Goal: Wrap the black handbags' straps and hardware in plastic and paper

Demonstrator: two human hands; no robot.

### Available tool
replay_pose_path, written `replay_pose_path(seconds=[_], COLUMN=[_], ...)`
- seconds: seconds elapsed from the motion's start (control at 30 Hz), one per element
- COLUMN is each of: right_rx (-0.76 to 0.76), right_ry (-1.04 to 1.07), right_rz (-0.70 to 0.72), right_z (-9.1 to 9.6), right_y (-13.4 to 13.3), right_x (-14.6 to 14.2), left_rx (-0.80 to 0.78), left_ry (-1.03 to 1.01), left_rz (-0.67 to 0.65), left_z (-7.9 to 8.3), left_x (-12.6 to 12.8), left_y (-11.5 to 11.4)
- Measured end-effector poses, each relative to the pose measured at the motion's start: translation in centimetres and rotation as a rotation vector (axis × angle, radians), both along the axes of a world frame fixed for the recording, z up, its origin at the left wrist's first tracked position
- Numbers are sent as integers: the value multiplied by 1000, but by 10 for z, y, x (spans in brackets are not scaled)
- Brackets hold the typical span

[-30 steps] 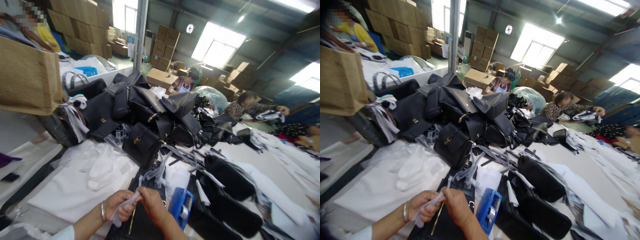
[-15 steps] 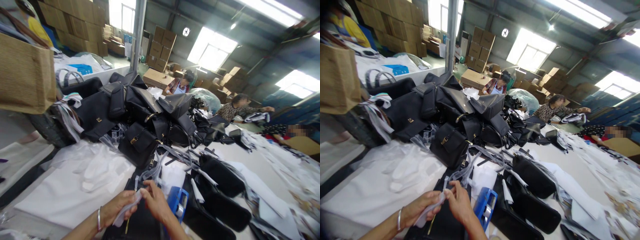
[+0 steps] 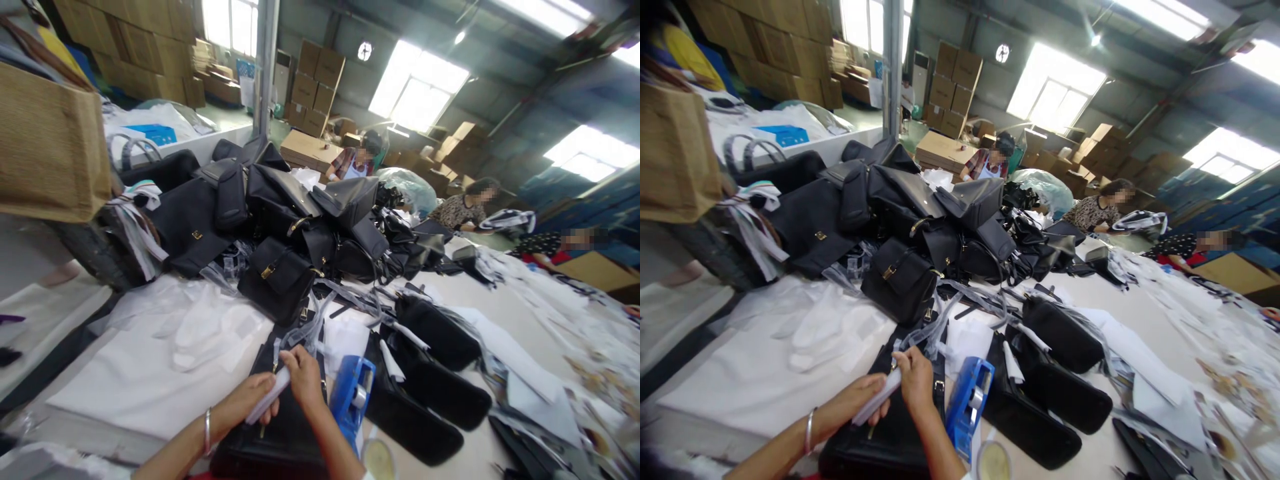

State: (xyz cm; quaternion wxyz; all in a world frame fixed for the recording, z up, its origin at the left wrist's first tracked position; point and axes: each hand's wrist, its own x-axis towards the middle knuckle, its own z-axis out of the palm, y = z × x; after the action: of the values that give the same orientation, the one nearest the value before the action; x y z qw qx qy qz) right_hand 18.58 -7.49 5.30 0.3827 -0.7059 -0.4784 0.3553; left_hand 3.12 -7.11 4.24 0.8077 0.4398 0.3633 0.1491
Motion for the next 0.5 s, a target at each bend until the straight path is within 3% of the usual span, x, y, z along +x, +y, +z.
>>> replay_pose_path(seconds=[0.1, 0.23, 0.37, 0.5], right_rx=[-37, -102, -22, 34], right_ry=[226, 564, 680, 791], right_rz=[-69, -160, -92, -123], right_z=[-6, -19, -25, -33], right_y=[-5, -31, -56, -59], right_x=[-1, -10, -33, -55], left_rx=[-39, -38, -59, -58], left_ry=[-43, -53, -51, 5], left_rz=[34, 129, 184, 232], left_z=[3, 3, -2, -8], left_x=[-12, -20, -18, -14], left_y=[-6, -11, -13, -15])
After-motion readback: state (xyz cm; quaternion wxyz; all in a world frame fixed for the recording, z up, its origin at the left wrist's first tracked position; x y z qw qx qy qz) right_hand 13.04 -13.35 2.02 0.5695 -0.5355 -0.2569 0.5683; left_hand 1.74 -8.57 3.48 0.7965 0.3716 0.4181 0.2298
